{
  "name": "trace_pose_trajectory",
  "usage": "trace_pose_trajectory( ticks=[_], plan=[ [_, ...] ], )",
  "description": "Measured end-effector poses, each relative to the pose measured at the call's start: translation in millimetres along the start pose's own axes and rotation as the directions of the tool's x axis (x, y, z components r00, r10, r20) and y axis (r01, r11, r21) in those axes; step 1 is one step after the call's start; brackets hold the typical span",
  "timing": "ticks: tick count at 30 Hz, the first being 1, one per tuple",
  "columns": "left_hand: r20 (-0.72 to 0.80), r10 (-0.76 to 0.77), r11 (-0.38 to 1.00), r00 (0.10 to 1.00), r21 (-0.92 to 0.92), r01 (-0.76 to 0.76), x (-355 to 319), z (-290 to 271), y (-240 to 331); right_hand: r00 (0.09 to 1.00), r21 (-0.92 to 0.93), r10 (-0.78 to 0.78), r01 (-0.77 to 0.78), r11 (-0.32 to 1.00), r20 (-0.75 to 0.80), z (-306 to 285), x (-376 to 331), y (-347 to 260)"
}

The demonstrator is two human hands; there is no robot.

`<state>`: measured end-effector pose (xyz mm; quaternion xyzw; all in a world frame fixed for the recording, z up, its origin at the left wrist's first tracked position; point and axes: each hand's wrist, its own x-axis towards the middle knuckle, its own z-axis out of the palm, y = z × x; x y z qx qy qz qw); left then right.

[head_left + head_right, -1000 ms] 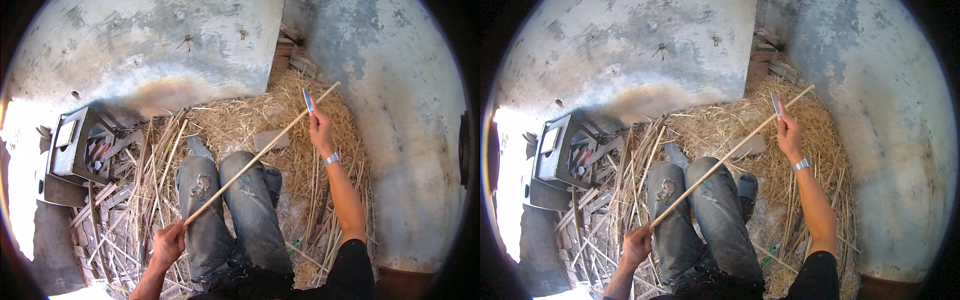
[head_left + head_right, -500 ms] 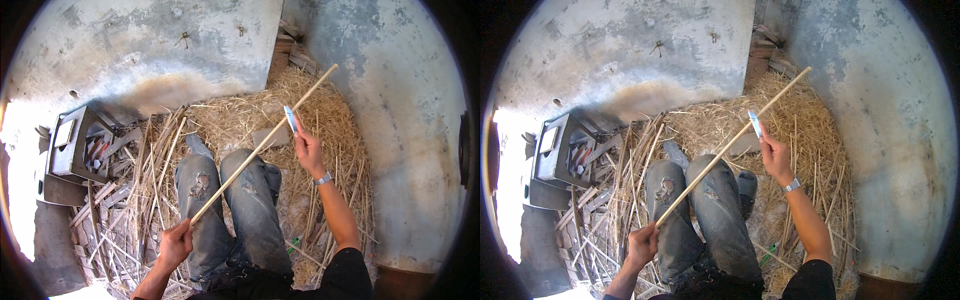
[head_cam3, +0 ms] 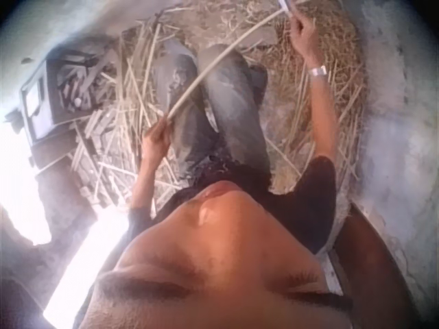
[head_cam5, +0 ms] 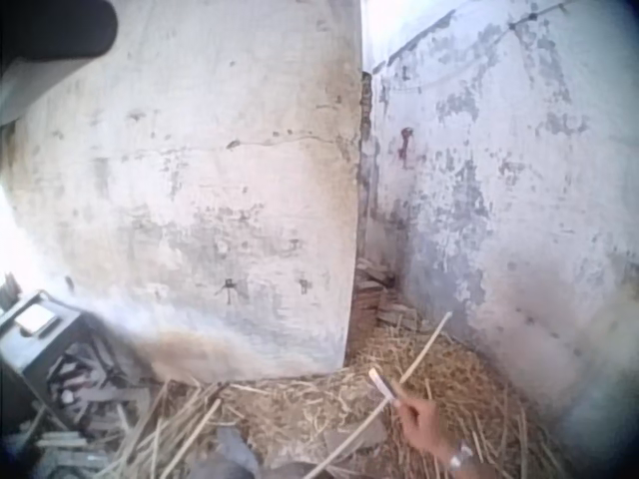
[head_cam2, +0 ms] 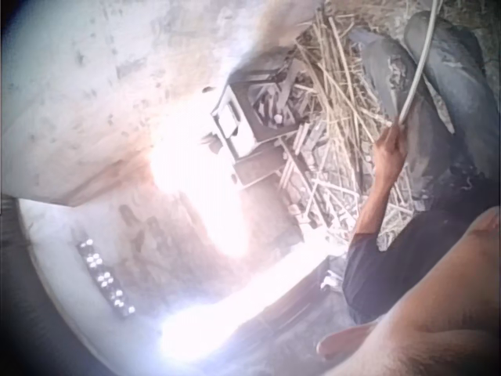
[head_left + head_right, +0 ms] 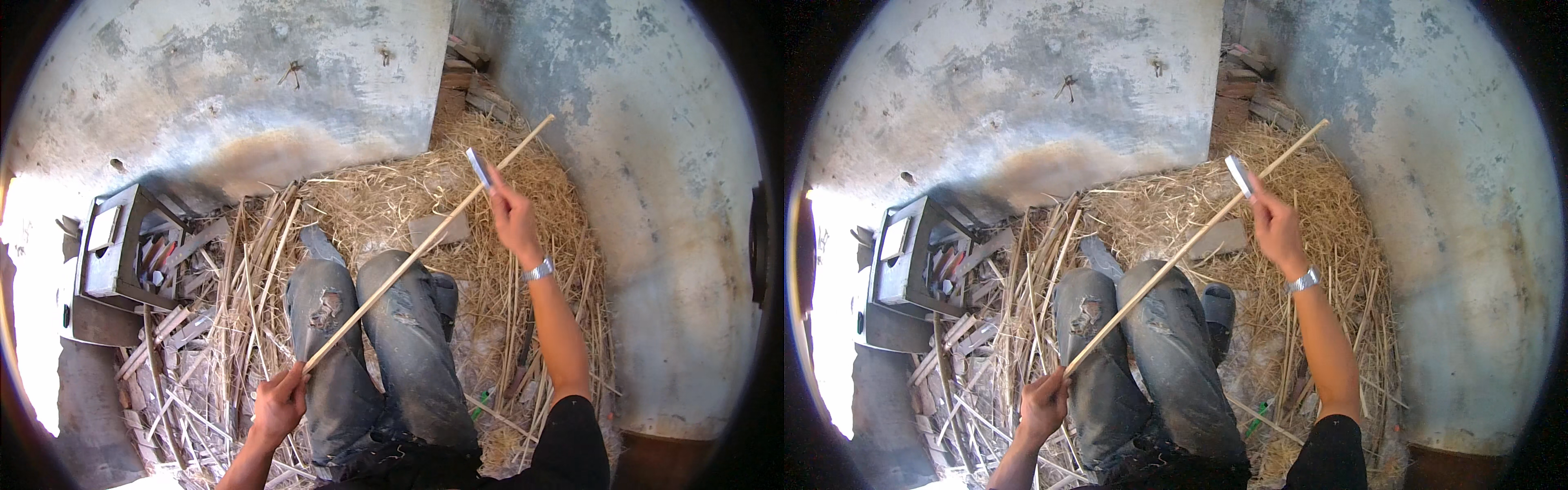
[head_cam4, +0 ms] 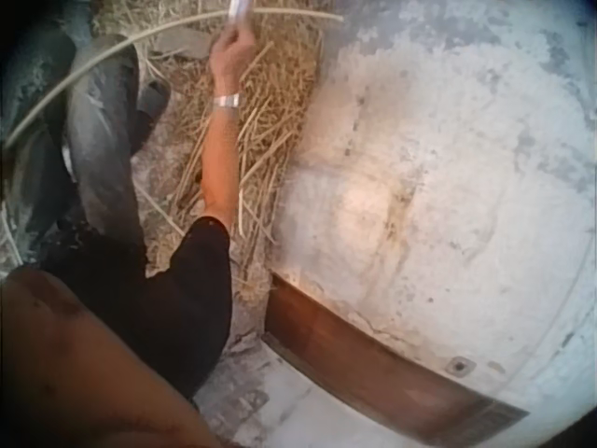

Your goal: The person whittles and shapes a long thin bamboo stick using a small folding knife and then a large machete-like blade, removing thin strips of wood.

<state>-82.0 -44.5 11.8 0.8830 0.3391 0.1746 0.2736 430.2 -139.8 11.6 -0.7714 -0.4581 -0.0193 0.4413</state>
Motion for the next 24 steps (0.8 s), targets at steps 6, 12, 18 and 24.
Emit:
trace_pose_trajectory(
  ticks=[6,12,18,24],
  plan=[
    [-0.016,0.104,0.985,0.994,0.143,-0.101,-5.2,-4.2,-15.3,1.000,0.056,0.003,-0.002,0.998,-0.018,6.5,14.9,28.7],
    [-0.012,0.054,0.992,0.998,0.112,-0.052,2.1,-4.4,-7.2,0.993,0.252,-0.088,0.067,0.965,0.076,56.4,-42.6,-25.4],
    [-0.014,-0.019,1.000,1.000,-0.002,0.019,10.9,-0.3,7.8,0.982,0.413,0.010,-0.088,0.906,0.186,64.6,-64.2,-43.7],
    [0.009,-0.066,0.996,0.998,-0.058,0.067,12.1,2.4,11.1,0.983,0.487,0.027,-0.113,0.866,0.179,60.3,-71.1,-46.2]
  ],
)
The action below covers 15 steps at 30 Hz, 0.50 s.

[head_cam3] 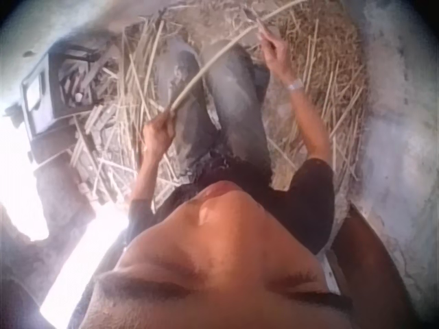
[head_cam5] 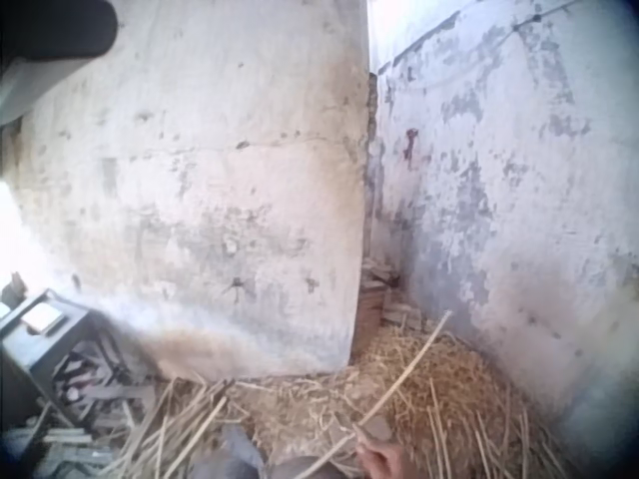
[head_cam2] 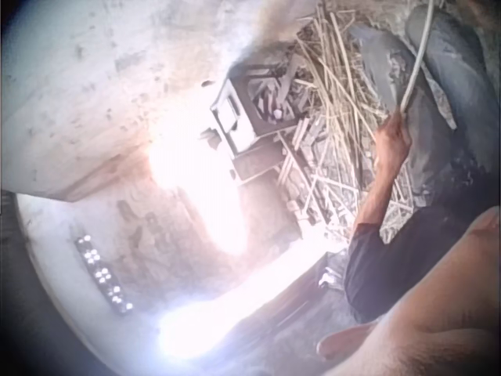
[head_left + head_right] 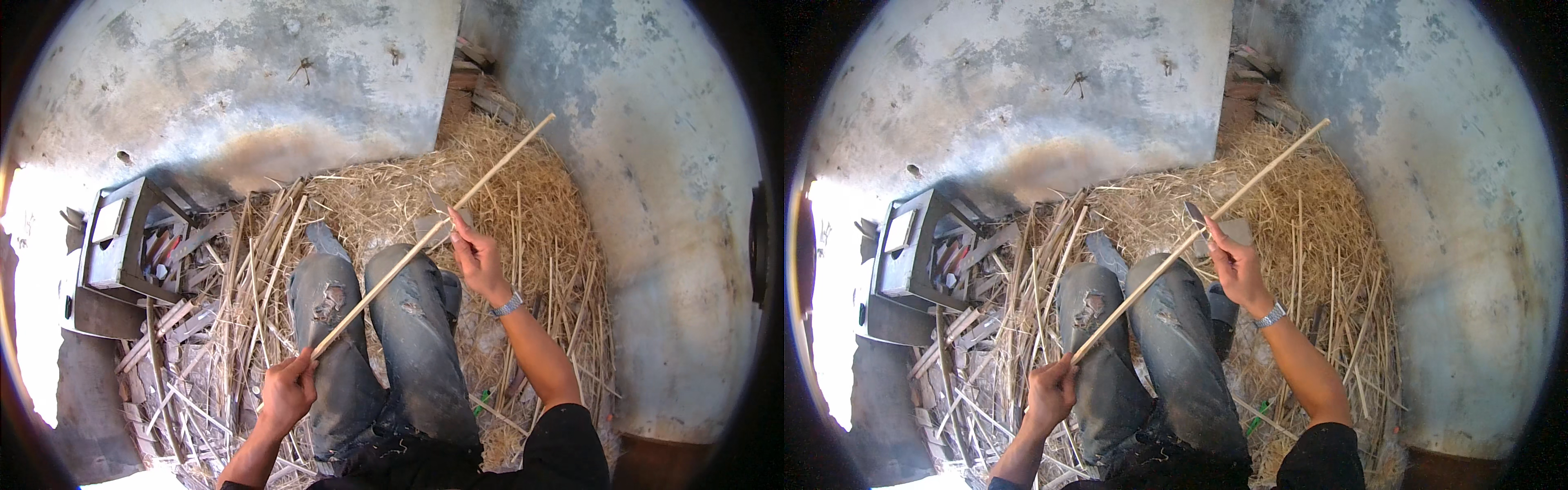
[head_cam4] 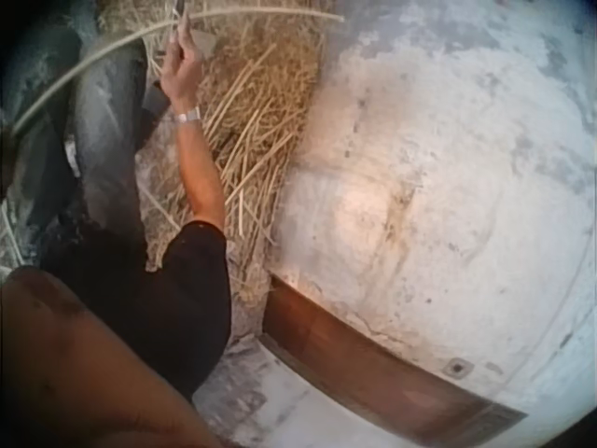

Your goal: The person whittles and shapes a long thin bamboo stick using a small folding knife and then a large machete-like blade, removing thin strips of wood.

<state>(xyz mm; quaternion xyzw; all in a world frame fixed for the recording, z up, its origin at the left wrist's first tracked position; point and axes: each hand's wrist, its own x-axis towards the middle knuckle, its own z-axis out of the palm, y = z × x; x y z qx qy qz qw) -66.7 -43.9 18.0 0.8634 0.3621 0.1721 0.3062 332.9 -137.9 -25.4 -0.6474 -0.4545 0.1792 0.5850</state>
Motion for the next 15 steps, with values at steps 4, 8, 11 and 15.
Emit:
trace_pose_trajectory(
  ticks=[4,8,11,15],
  plan=[
    [-0.003,-0.005,0.994,1.000,-0.109,0.005,-1.2,0.5,-9.0,0.996,-0.067,0.022,-0.017,0.998,0.083,-19.3,3.7,-7.2],
    [-0.003,0.015,1.000,1.000,-0.018,-0.015,-1.8,0.2,-4.5,0.982,-0.146,-0.006,-0.022,0.989,-0.188,-28.2,15.6,-2.6],
    [0.000,0.031,0.998,1.000,0.062,-0.031,-3.6,-2.6,-5.8,0.947,-0.390,-0.014,-0.119,0.913,-0.320,-63.9,33.3,28.4],
    [-0.021,0.086,0.988,0.996,0.134,-0.082,-5.1,-3.3,-7.8,0.941,-0.492,0.018,-0.193,0.849,-0.338,-85.3,57.4,32.5]
  ],
)
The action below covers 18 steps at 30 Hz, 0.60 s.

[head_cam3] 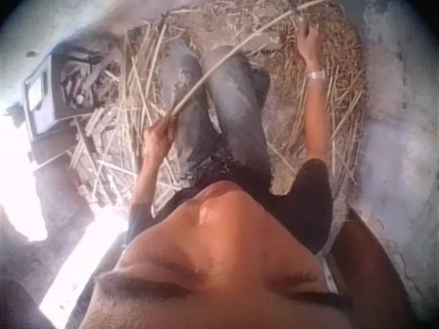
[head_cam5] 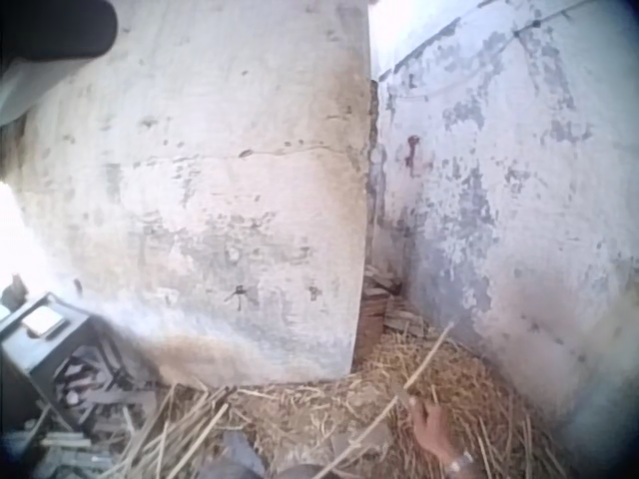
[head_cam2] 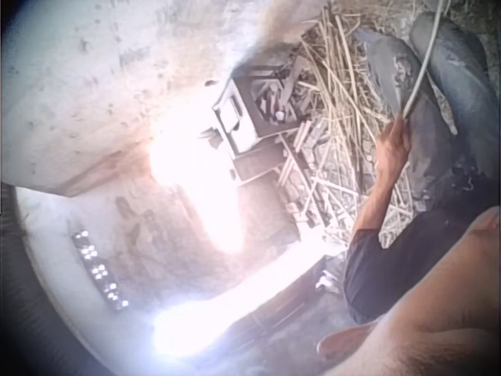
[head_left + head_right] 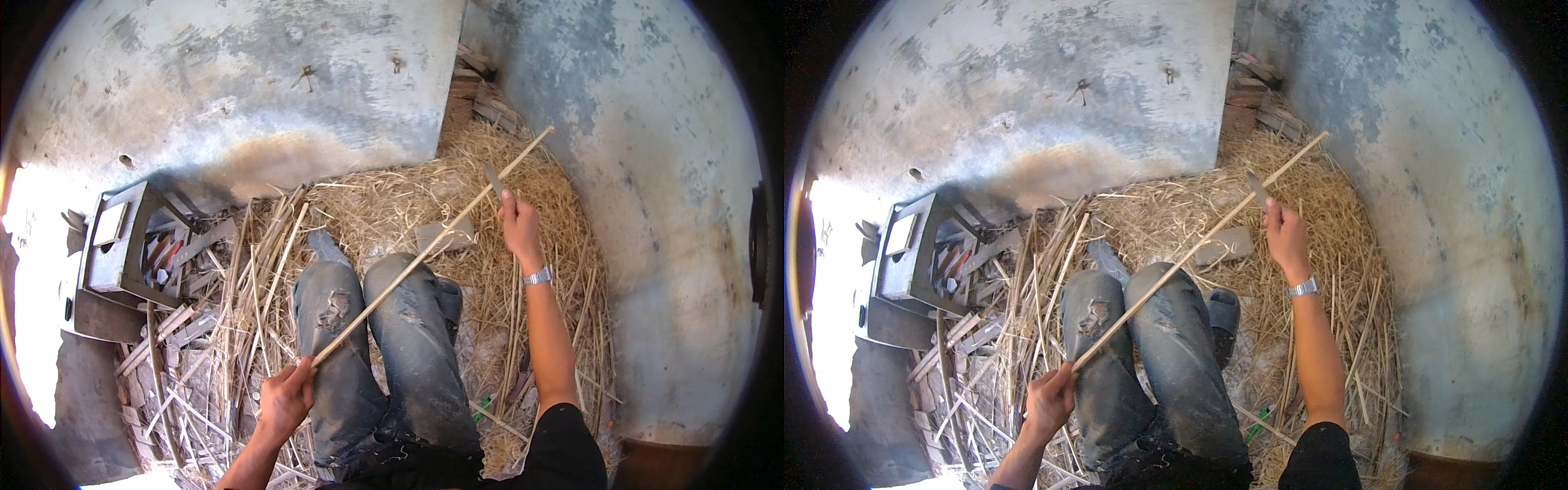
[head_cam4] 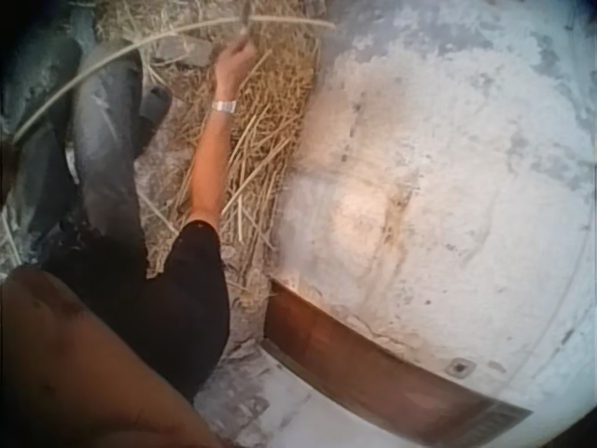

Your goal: The person whittles and shapes a long thin bamboo stick using a small folding knife and then a large machete-like blade, removing thin strips of wood.

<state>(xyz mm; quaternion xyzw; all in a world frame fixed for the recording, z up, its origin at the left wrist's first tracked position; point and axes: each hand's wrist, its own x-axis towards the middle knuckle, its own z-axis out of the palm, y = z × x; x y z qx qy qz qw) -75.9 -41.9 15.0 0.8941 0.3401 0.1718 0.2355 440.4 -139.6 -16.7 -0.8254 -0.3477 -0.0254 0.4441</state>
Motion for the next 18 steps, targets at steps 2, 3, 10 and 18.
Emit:
trace_pose_trajectory(
  ticks=[2,3,10,18],
  plan=[
    [0.012,0.006,1.000,1.000,0.015,-0.006,-0.5,0.3,-1.4,0.998,-0.021,0.023,-0.025,0.999,-0.063,-5.6,12.5,-1.4],
    [0.021,0.007,1.000,1.000,0.025,-0.008,-0.9,1.0,-2.5,0.996,-0.030,-0.003,0.000,1.000,-0.084,-4.7,14.9,-3.0],
    [0.020,0.023,0.999,1.000,0.033,-0.024,12.6,1.3,7.4,0.953,0.045,-0.291,0.288,0.957,0.090,50.4,-45.6,-43.6],
    [0.012,-0.029,0.999,0.999,-0.024,0.030,17.7,-2.7,5.3,0.954,0.156,-0.163,0.126,0.980,0.253,56.8,-73.2,-66.9]
  ],
)
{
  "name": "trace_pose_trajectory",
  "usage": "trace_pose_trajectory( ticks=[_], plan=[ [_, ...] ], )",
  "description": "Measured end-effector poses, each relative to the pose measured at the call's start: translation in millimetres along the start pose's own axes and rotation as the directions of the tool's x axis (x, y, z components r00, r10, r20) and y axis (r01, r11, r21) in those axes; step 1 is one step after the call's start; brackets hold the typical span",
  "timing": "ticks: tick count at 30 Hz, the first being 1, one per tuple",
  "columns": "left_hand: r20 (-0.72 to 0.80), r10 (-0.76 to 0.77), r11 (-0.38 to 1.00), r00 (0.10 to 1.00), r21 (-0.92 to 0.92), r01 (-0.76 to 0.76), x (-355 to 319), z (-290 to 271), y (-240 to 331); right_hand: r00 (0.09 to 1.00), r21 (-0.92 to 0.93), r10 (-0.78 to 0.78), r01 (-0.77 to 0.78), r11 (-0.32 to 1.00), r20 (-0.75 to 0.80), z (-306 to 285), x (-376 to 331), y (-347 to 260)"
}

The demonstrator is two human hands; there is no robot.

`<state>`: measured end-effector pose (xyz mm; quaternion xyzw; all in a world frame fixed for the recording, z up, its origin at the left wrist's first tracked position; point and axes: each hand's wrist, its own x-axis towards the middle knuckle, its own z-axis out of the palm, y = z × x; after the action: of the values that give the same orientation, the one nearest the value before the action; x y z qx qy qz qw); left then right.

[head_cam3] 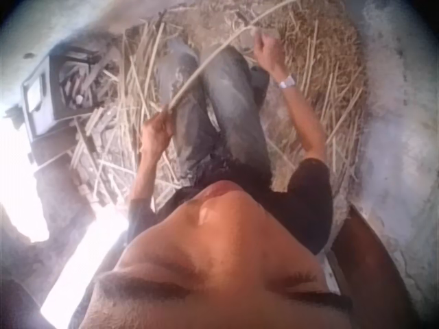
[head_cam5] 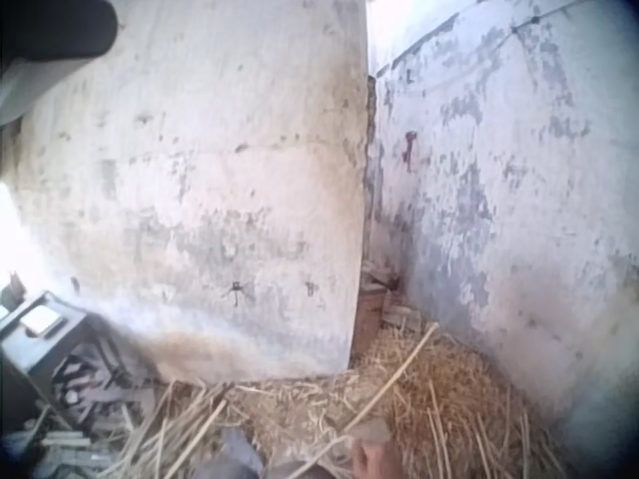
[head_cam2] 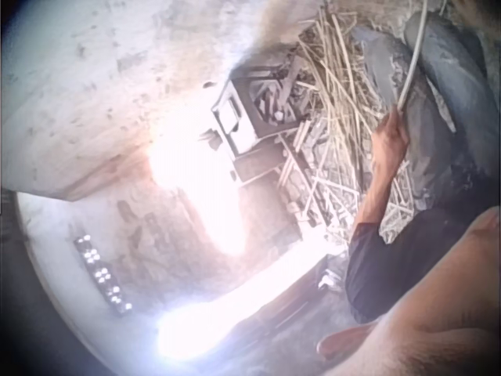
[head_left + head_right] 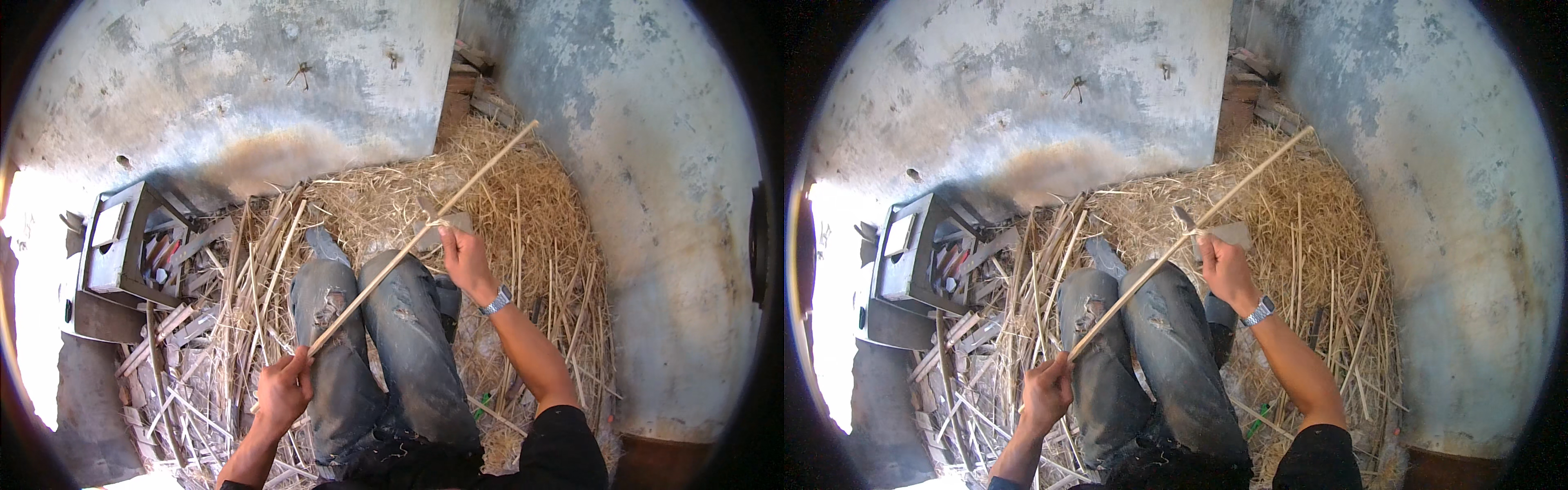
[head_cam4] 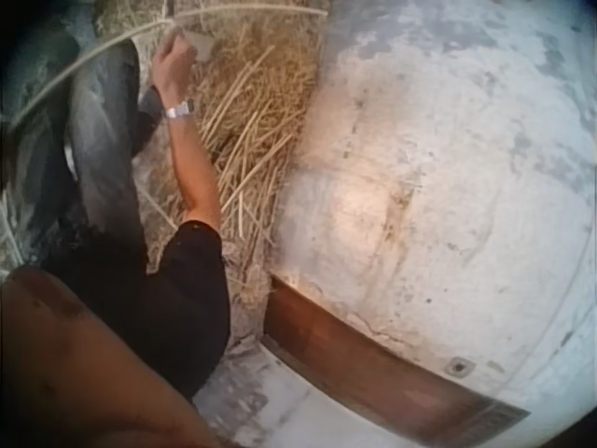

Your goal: The person whittles and shapes a long thin bamboo stick using a small folding knife and then a large machete-like blade, removing thin strips of wood.

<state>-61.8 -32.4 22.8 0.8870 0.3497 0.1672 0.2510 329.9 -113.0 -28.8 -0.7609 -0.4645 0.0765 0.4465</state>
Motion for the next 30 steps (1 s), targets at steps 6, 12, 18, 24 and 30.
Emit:
trace_pose_trajectory(
  ticks=[6,12,18,24,30],
  plan=[
    [0.049,0.051,0.977,0.997,-0.210,-0.040,14.6,24.7,26.8,0.943,0.150,-0.097,0.051,0.987,0.318,2.8,-44.4,-60.9],
    [0.004,0.068,0.988,0.998,-0.139,-0.067,18.5,24.6,30.9,1.000,0.076,0.029,-0.028,0.997,-0.011,-33.7,-26.1,-15.8],
    [0.049,0.037,0.999,0.998,-0.034,-0.035,-4.5,20.3,21.3,0.909,-0.367,0.093,-0.255,0.894,-0.406,-93.6,40.5,58.3],
    [0.039,0.052,0.996,0.998,0.070,-0.055,-9.3,20.6,22.4,0.985,-0.141,0.120,-0.137,0.980,-0.125,-27.5,9.5,15.5],
    [0.017,0.066,0.998,0.998,-0.011,-0.066,-5.5,35.7,19.3,0.995,0.003,-0.091,0.091,0.996,0.044,17.9,-55.8,-43.4]
  ],
)
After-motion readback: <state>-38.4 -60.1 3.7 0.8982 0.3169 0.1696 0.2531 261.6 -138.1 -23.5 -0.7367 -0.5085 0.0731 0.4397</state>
